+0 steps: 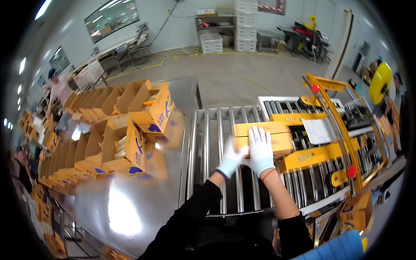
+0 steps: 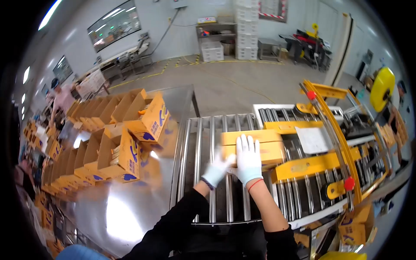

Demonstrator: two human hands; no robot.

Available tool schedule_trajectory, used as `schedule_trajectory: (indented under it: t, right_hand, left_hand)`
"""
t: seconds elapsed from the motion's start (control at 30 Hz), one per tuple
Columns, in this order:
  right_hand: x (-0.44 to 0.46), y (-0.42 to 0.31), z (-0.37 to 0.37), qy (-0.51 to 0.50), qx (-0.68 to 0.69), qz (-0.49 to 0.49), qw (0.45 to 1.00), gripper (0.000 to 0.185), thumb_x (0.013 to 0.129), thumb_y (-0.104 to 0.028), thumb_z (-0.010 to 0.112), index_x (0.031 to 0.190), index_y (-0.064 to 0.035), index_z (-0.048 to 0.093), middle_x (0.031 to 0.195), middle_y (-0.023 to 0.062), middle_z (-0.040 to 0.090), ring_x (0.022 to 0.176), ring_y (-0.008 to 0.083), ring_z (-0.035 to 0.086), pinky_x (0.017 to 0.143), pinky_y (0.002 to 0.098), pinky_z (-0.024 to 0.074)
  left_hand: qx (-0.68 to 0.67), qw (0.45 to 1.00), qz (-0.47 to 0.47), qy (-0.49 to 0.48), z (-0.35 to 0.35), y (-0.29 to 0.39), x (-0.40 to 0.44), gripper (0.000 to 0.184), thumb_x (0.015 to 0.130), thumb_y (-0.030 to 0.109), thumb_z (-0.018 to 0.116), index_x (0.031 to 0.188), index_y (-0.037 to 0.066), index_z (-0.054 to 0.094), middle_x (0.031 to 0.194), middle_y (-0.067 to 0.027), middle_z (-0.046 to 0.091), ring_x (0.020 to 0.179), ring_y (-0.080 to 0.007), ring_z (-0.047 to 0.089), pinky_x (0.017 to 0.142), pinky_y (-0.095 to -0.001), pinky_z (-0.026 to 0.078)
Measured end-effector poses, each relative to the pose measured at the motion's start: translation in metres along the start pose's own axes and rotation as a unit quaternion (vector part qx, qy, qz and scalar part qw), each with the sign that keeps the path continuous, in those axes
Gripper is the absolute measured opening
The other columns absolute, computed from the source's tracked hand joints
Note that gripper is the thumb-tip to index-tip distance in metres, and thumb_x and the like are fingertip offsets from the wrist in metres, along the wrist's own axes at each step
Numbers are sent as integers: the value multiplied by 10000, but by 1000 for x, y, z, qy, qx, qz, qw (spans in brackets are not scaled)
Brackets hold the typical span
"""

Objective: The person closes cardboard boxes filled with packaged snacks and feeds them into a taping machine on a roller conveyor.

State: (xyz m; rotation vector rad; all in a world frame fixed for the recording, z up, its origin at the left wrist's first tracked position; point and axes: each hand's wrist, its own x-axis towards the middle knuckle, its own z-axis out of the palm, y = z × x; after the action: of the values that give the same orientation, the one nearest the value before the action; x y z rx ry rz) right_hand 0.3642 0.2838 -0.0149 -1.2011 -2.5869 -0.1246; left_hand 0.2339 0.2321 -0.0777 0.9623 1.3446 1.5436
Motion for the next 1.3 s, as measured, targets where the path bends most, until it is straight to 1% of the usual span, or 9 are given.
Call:
schedule_trajectory:
  t: [0.13,0.3,0.47,0.6,0.67,0.77,0.9,1.07,1.3]
  right_hand:
    - [4,30,9,45,-10,-5,999,549,770,-256,762,1286,-117,634,1520,195,435,1436,382,376,1214,528,259]
    - [-5,86,38,144,-32,12,989,213,797,-112,695,1010,-104,710,1499,166,483,1417,343,413,1192,497,312]
    - [-10,47,-12,66,50,96,992,274,793,-100,717,1066,-88,724,1365,171,577,1300,335,518,1152,467,371]
    - [-33,-67,-21,-6,319,-115,941,604,767,-245,801,1303,-56,596,1336,171,591,1254,351,556,1122,453,409]
    - [-47,-112,-46,3,324,-238,916,808,744,-346,843,1428,-68,514,1427,163,538,1341,355,493,1170,474,359]
    - [-54,-130,-26,21,258,-233,938,953,742,-485,822,1527,-120,425,1505,153,463,1441,357,372,1219,579,227]
    - [-35,-119,15,20,249,-295,922,647,867,-437,739,1414,-132,577,1429,61,572,1404,283,445,1228,556,217]
    - [1,-107,-28,-298,427,-94,849,462,993,-507,563,1184,-124,737,1049,107,719,1143,318,623,1096,425,409]
    - [16,-149,-42,39,140,-121,982,969,695,-409,861,1449,26,436,1462,198,465,1418,357,385,1224,524,240]
  left_hand:
    - [21,965,-149,-212,-44,16,-17,535,1029,347,579,1429,5,483,1316,-154,612,1212,-235,592,1022,-386,493]
    - [610,696,237,294,-219,124,-60,320,926,223,593,1171,16,590,1019,-165,674,943,-336,647,865,-452,518]
    - [757,568,-95,308,-331,127,-83,277,929,280,552,942,69,731,809,-168,742,762,-368,725,790,-477,567]
    - [607,790,6,88,-272,152,-76,419,1017,339,505,952,-11,726,1009,-223,738,973,-358,718,914,-425,551]
    - [2,996,38,81,-244,168,-100,381,1035,281,543,1207,-38,660,1163,-201,703,1100,-337,678,1002,-385,503]
    - [449,836,150,277,-297,122,-102,571,1055,316,539,1437,-97,443,1322,-208,616,1259,-283,584,1061,-355,460]
    - [-70,984,-23,165,-296,120,-108,717,1049,501,486,1468,-78,428,1407,-204,584,1279,-230,578,1038,-338,469]
    - [551,830,82,-33,-222,136,-77,372,1059,323,489,1125,60,742,1103,-154,730,1062,-312,646,921,-380,495]
    - [357,885,165,249,-273,44,-43,247,974,253,671,1017,10,685,1022,-121,673,1007,-268,631,921,-412,500]
